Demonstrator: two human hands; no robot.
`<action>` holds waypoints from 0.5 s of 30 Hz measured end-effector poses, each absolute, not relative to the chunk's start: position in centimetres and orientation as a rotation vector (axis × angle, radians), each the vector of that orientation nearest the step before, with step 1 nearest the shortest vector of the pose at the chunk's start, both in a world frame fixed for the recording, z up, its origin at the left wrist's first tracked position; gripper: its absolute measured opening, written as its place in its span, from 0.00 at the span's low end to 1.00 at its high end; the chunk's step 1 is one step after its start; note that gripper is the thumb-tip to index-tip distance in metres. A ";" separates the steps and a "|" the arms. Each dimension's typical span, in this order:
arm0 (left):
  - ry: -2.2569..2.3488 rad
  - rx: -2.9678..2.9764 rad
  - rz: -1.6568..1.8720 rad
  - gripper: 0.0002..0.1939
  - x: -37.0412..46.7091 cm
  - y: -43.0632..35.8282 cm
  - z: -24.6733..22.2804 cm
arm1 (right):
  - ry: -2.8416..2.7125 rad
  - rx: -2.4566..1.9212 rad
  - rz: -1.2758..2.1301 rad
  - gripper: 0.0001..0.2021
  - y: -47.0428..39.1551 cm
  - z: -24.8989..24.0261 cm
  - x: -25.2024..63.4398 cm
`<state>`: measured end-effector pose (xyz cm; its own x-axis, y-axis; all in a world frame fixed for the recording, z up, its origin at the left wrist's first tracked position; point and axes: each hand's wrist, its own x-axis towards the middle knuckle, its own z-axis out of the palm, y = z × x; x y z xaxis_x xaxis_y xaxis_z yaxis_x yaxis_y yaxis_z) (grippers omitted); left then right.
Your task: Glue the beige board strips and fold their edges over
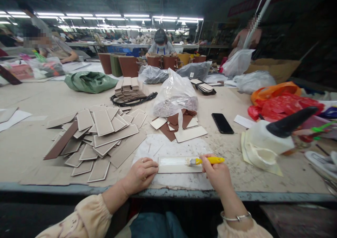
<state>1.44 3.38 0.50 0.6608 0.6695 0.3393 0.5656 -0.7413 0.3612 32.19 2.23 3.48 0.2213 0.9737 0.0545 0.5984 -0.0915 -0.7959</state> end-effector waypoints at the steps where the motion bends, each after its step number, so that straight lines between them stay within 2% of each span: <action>1: 1.001 2.653 0.677 0.11 1.5 3.4 0.5 | -1.463 -1.796 0.638 0.19 2.2 3.5 32.6; 10: 0.986 2.653 0.698 0.11 1.5 3.4 0.5 | -1.527 -1.885 0.383 0.19 1.9 4.6 34.3; 15: 0.981 2.631 0.719 0.11 1.7 3.3 0.7 | -1.406 -1.824 0.519 0.18 1.4 5.7 33.3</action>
<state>1.67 3.31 0.65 0.6531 0.6650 0.3622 0.5455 -0.7450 0.3840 33.33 1.37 5.67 0.3106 0.9418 0.1283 0.6322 -0.1039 -0.7679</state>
